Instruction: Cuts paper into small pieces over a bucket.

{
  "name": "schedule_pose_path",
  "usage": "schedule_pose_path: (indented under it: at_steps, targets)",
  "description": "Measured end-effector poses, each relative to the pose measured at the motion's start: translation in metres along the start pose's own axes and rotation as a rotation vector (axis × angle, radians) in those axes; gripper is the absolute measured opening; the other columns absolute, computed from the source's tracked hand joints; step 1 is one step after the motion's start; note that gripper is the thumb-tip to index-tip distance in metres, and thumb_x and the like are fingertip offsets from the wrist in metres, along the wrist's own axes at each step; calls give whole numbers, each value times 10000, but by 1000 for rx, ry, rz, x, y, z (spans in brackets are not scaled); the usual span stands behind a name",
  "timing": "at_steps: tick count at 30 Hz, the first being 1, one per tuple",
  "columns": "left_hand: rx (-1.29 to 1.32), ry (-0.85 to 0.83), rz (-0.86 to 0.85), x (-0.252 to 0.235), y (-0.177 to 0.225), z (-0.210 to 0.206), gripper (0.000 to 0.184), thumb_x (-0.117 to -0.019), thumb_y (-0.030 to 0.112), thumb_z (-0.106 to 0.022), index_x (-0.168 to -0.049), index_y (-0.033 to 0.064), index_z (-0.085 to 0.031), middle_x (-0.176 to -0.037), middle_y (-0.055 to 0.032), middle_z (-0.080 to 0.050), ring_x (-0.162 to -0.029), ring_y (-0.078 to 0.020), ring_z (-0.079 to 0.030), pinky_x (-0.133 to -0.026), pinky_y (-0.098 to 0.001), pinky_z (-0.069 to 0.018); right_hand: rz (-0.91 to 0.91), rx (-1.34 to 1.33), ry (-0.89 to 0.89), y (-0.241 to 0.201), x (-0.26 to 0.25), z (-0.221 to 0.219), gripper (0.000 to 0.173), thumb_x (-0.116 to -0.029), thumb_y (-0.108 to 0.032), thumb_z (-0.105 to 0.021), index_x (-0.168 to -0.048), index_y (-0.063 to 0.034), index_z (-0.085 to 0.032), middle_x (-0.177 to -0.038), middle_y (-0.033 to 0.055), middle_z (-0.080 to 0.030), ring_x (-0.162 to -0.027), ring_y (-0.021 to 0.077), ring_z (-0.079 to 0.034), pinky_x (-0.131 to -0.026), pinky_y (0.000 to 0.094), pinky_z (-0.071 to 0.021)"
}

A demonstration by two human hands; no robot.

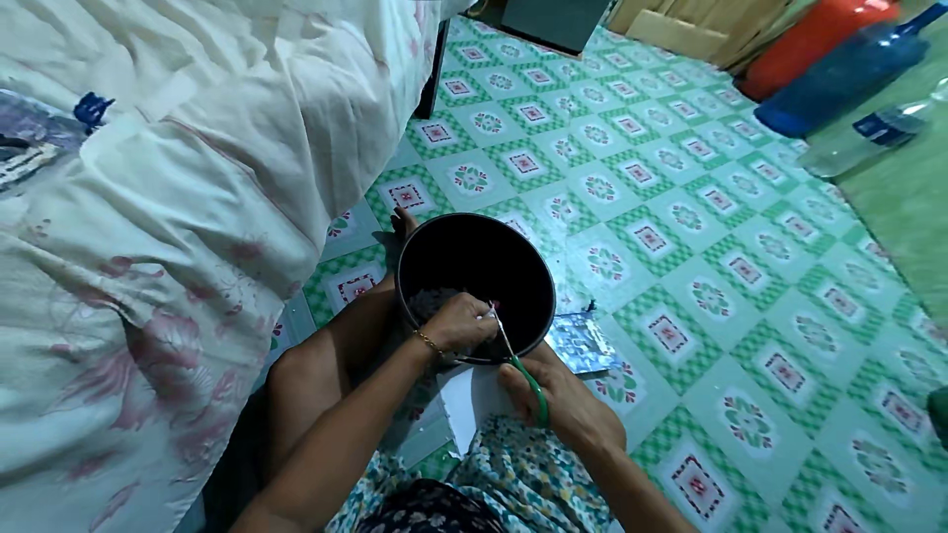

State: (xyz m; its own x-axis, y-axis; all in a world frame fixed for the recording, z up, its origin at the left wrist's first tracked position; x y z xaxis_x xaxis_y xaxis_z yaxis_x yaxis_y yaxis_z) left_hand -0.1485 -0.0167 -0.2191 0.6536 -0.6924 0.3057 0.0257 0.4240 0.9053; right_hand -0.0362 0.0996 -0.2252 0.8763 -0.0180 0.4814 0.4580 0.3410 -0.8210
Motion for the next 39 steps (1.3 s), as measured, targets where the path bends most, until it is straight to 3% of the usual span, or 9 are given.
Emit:
schedule_pose_path:
  at_steps: [5,10,15,22,26,29,33,36,39]
  targets:
    - [207,-19,37,3,-4,1,263,-1029,78,-558,-778,27,-619,-608,62,-447,-504,9,-369,-492,-159,-310,45,-189,-112,-1,0,1,215,-1007,-253,-531,-859,-122,-614,-542,-109,-566,-449,-16,-534,-459,144,-456]
    - [311,-34,71,3,-6,0,262,-1047,92,-539,-799,31,-601,-595,59,-432,-469,8,-344,-458,-153,-292,49,-114,-276,-6,3,1,359,-1034,-429,-418,-1036,-94,-548,-690,-82,-633,-593,19,-623,-573,169,-519]
    - [255,-46,5,2,-5,1,267,-1019,64,-562,-758,34,-611,-580,75,-440,-468,20,-337,-461,-154,-284,19,-21,-231,-9,5,3,329,-1030,-393,-433,-1019,-89,-558,-663,-85,-604,-565,22,-607,-567,178,-521]
    - [276,1,15,3,-4,2,258,-1010,55,-578,-758,28,-627,-609,65,-521,-479,36,-368,-466,-147,-292,86,-77,-62,-3,4,9,243,-994,-302,-581,-809,-147,-610,-527,-121,-540,-424,-28,-491,-422,138,-406]
    - [293,18,50,3,-6,3,266,-1032,94,-567,-778,31,-613,-583,61,-434,-473,8,-355,-467,-159,-298,-9,-222,-151,-1,3,7,276,-1043,-267,-457,-872,-110,-607,-565,-88,-580,-461,3,-549,-467,155,-470]
    - [447,50,115,1,-8,3,224,-1076,126,-506,-933,2,-624,-628,48,-430,-480,0,-364,-457,-142,-311,-45,-210,-218,4,3,10,380,-1068,-373,-335,-960,-107,-584,-649,-62,-626,-547,24,-605,-525,164,-500]
    - [455,31,116,0,-9,3,272,-1092,99,-391,-1269,3,-575,-742,12,-501,-515,-12,-395,-477,-152,-341,-43,-8,-267,8,10,11,387,-1033,-427,-426,-1109,-69,-553,-759,-64,-636,-651,26,-625,-617,183,-522]
    - [449,42,77,-1,-9,2,582,-1055,17,-456,-1593,62,-237,-780,-51,-578,-543,-37,-431,-517,-188,-362,-21,47,-267,10,12,11,391,-1018,-442,-454,-1096,-73,-558,-746,-77,-642,-626,15,-615,-611,181,-518]
    - [453,-17,60,0,-7,0,815,-1008,-13,-550,-1637,79,-39,-775,-74,-619,-584,-42,-522,-582,-179,-438,-18,97,-243,8,11,8,396,-1027,-438,-468,-1083,-58,-566,-728,-71,-626,-623,21,-614,-621,194,-525]
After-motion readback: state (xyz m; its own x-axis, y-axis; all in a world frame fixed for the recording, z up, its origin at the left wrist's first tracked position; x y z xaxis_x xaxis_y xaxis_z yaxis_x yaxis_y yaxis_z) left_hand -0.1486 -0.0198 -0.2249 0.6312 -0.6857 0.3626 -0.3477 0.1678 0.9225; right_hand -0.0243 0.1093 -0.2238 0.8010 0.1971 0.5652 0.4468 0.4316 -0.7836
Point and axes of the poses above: each hand's wrist, its own x-axis away from the middle knuckle, its own z-axis out of the back of the hand, y = z × x, the point moved 6 cm from there along -x, towards the middle knuckle
